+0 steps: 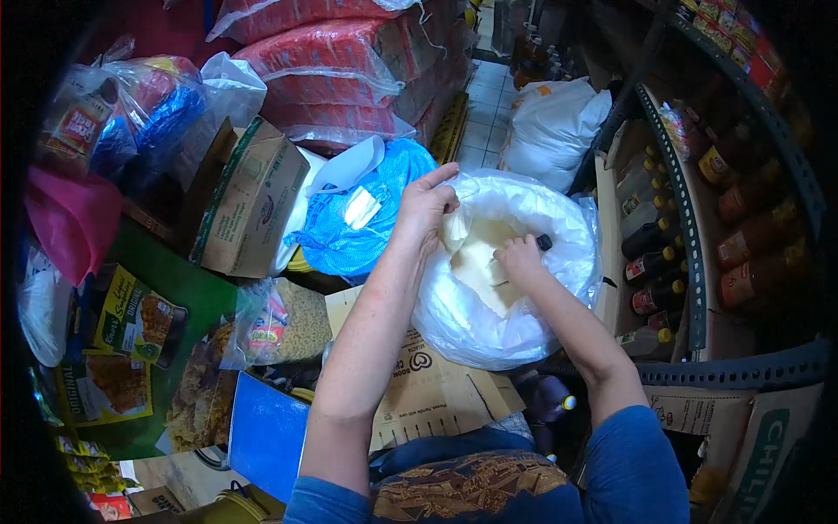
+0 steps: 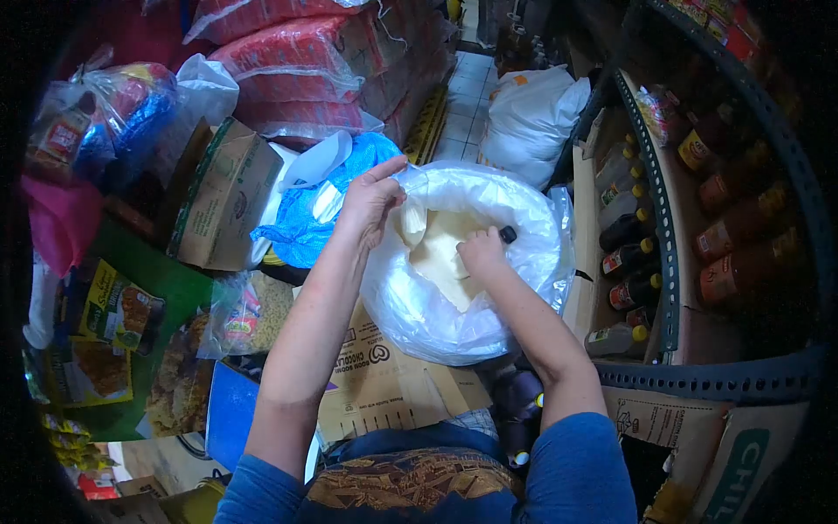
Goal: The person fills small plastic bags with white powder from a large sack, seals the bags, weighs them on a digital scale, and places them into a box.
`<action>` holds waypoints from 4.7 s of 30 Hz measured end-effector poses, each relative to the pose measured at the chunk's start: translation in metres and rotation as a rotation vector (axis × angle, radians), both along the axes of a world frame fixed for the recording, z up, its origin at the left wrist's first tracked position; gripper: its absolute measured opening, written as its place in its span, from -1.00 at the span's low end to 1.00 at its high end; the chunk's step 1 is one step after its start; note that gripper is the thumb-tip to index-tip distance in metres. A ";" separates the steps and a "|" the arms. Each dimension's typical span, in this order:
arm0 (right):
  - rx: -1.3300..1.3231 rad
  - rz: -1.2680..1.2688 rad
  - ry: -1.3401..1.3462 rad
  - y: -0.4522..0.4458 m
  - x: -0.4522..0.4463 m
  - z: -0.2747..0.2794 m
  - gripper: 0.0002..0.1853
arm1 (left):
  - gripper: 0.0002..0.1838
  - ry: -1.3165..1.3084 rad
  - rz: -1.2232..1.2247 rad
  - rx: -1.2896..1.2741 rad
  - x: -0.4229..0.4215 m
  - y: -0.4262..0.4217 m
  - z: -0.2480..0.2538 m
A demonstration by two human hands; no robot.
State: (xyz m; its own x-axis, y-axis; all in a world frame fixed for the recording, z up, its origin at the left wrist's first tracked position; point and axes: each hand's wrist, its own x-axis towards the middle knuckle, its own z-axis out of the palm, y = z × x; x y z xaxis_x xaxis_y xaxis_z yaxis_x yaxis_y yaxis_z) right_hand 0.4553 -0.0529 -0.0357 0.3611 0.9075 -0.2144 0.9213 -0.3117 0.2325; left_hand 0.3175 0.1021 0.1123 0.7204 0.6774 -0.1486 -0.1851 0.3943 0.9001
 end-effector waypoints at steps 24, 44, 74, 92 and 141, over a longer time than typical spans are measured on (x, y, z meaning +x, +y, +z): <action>0.327 -0.158 1.046 -0.014 0.018 0.066 -0.35 | -0.37 0.101 -0.055 0.171 -0.005 0.002 -0.007; 0.473 -0.118 0.291 -0.008 0.010 0.220 -0.65 | -0.40 0.127 -0.081 0.340 0.016 -0.029 -0.027; 0.454 0.122 -0.411 -0.001 -0.028 0.250 -0.86 | -0.45 0.164 -0.053 0.287 0.036 -0.034 -0.029; 0.693 0.095 0.382 -0.012 -0.005 0.130 -0.88 | -0.45 0.238 -0.207 0.535 0.020 -0.028 -0.024; 1.294 0.044 1.116 -0.060 -0.014 0.231 -0.83 | -0.68 0.276 -0.078 1.480 -0.052 0.003 0.113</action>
State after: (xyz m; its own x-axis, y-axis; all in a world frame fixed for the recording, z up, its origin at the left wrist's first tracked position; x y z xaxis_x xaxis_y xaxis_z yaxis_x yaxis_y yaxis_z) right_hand 0.4409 -0.1130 0.1949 0.5297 0.6839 0.5017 0.4616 0.2638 -0.8470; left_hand 0.2657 0.1052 0.2251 0.8248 0.2954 0.4822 0.0296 -0.8741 0.4848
